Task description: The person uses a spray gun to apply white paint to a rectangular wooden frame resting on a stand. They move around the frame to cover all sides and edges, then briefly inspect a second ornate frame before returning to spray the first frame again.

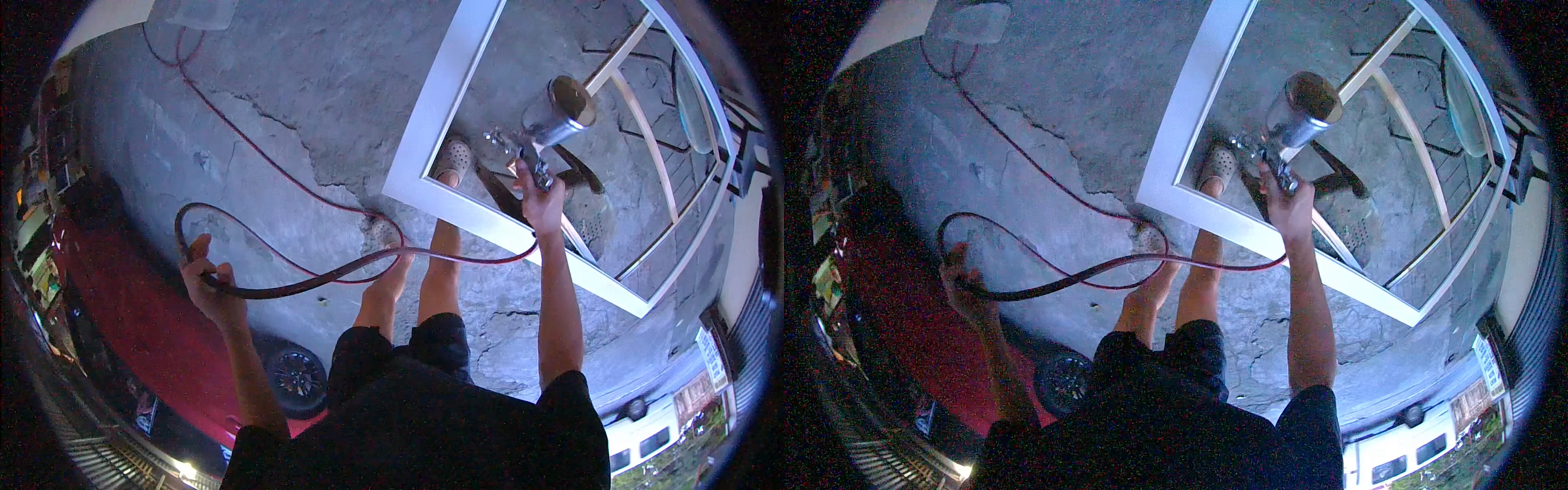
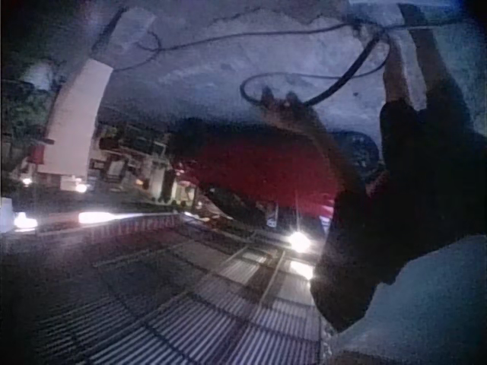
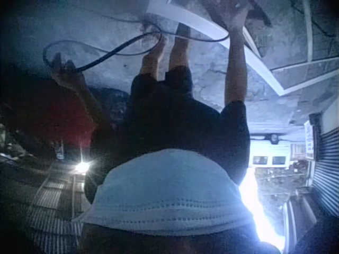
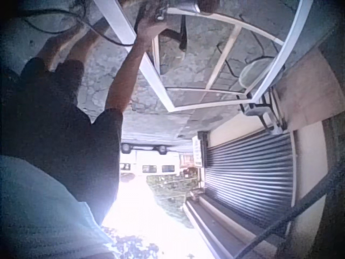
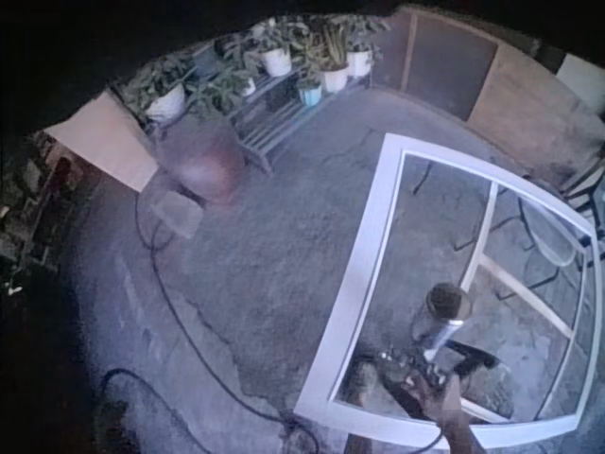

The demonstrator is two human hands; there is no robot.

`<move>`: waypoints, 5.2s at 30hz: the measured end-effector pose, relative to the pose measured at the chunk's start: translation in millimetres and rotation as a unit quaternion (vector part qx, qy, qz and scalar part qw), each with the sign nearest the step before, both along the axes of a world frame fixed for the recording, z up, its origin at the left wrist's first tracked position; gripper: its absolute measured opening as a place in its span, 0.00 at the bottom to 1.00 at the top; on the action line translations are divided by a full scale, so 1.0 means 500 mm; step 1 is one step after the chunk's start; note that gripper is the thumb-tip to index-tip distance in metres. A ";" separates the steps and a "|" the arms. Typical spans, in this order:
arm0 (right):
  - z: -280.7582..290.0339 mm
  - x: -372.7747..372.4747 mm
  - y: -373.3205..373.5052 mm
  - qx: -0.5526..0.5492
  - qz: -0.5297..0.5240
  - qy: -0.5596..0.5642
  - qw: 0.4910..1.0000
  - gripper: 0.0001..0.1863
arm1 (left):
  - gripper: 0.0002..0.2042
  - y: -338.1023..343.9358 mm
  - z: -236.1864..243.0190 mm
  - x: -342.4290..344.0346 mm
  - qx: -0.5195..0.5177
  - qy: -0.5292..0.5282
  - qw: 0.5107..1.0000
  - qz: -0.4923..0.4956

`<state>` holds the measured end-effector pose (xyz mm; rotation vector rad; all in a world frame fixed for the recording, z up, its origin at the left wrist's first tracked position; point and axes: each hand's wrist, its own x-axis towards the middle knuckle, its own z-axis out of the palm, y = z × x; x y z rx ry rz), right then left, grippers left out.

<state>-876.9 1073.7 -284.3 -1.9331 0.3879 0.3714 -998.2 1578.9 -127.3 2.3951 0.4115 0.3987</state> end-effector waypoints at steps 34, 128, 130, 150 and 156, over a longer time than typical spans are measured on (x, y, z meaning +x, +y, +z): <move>0.066 0.128 -0.113 -0.154 0.172 -0.165 0.959 0.14 | 0.19 -0.169 -0.004 -0.026 0.068 0.085 0.992 -0.067; 0.614 -0.680 -0.018 -0.170 -0.179 -0.073 0.966 0.16 | 0.23 0.187 -0.239 -0.444 0.214 0.286 0.884 -0.302; 0.672 -0.781 -0.022 -0.182 -0.267 -0.064 0.944 0.16 | 0.26 0.144 -0.205 -0.440 0.190 0.396 0.844 -0.307; 0.764 -1.655 -0.306 -0.201 -0.585 -0.078 0.782 0.21 | 0.35 -0.498 -0.032 -0.711 0.332 0.477 0.697 -0.420; 0.779 -1.872 -0.510 -0.241 -0.575 -0.142 0.768 0.23 | 0.39 -0.735 -0.055 -0.959 0.316 0.513 0.678 -0.421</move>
